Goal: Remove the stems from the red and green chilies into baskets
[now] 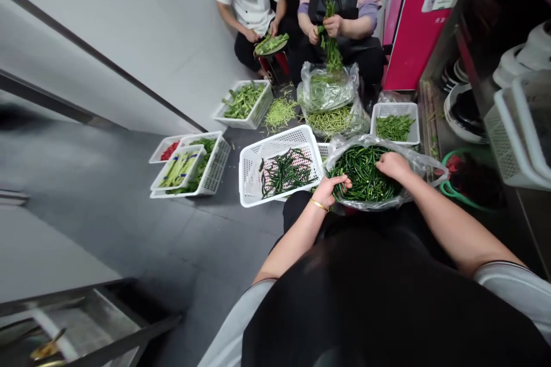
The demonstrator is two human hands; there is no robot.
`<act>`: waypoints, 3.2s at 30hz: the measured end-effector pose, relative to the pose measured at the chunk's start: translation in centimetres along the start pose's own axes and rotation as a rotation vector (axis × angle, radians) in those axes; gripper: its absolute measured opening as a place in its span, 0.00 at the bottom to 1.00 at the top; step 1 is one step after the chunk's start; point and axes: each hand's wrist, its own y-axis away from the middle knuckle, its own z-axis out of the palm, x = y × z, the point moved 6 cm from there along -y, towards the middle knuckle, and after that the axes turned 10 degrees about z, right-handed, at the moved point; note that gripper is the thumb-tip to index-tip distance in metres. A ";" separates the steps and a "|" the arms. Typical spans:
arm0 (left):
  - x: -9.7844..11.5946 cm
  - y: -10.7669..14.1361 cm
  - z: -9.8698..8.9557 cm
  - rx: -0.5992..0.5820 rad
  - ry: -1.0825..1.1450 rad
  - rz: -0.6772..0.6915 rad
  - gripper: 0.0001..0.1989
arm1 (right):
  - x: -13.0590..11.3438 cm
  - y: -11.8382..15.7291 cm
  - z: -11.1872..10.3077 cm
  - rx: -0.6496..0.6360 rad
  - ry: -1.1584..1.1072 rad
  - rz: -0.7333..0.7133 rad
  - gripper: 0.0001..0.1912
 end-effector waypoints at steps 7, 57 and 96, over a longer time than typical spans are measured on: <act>-0.1 0.1 0.8 -0.124 0.072 0.015 0.15 | 0.6 -0.2 -0.8 0.092 -0.057 0.021 0.26; -0.9 0.2 -1.5 0.006 0.043 0.010 0.09 | 0.3 2.5 -1.6 0.127 0.292 -0.317 0.17; -2.1 1.4 2.1 -0.136 0.004 0.034 0.18 | -2.8 7.0 -1.8 0.209 0.096 -0.330 0.15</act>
